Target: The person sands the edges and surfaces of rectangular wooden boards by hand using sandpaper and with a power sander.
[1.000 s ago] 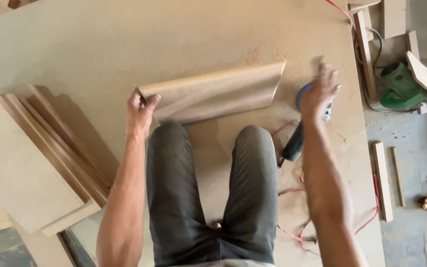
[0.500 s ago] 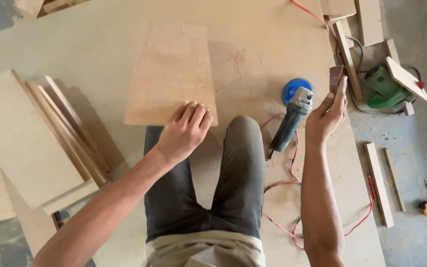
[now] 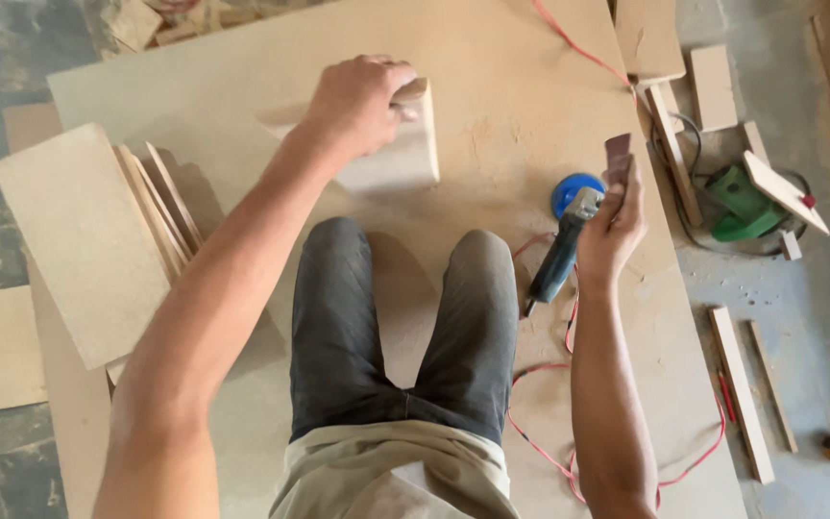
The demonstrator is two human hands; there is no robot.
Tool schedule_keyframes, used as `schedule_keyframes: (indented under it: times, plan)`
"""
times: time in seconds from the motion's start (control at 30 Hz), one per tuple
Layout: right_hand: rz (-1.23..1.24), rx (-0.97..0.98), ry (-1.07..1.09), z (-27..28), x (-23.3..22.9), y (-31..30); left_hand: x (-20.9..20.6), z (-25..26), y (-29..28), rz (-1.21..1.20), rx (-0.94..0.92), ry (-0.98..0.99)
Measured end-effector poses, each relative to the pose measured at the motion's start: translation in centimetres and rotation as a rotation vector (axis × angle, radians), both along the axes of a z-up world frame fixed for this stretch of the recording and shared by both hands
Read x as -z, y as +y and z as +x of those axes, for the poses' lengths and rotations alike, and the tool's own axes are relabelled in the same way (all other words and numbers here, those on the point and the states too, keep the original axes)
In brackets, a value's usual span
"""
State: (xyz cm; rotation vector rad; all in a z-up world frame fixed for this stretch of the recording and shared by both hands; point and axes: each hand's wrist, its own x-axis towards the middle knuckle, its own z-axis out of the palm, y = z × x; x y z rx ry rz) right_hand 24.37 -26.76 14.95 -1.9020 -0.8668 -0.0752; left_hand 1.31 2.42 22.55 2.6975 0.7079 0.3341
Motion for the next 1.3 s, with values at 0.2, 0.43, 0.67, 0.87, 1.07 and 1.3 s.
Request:
schedule_keyframes:
  times: [0.2,0.43,0.67,0.87,1.07,1.3]
  plan:
    - [0.143,-0.093,0.133,-2.3,0.6,-1.1,-1.4,-0.2,-1.9,-0.357,-0.043,0.112]
    - [0.091,-0.090,0.232,-4.4,1.3,-2.9,4.4,-6.5,2.2,-0.494,-0.072,-0.032]
    - [0.095,-0.126,0.540,-9.3,5.0,0.9,6.3,-7.7,2.2,-0.529,-0.100,-0.063]
    - [0.300,-0.310,0.509,-12.1,9.8,7.7,5.2,-6.4,1.7,-0.336,-0.274,0.245]
    - [-0.155,-0.290,0.275,-13.4,13.3,10.4,7.5,-6.2,0.1,-0.193,-0.264,0.127]
    - [-0.229,-0.281,0.088,-16.1,10.0,16.0,7.9,-6.3,-1.6,-0.174,-0.340,0.086]
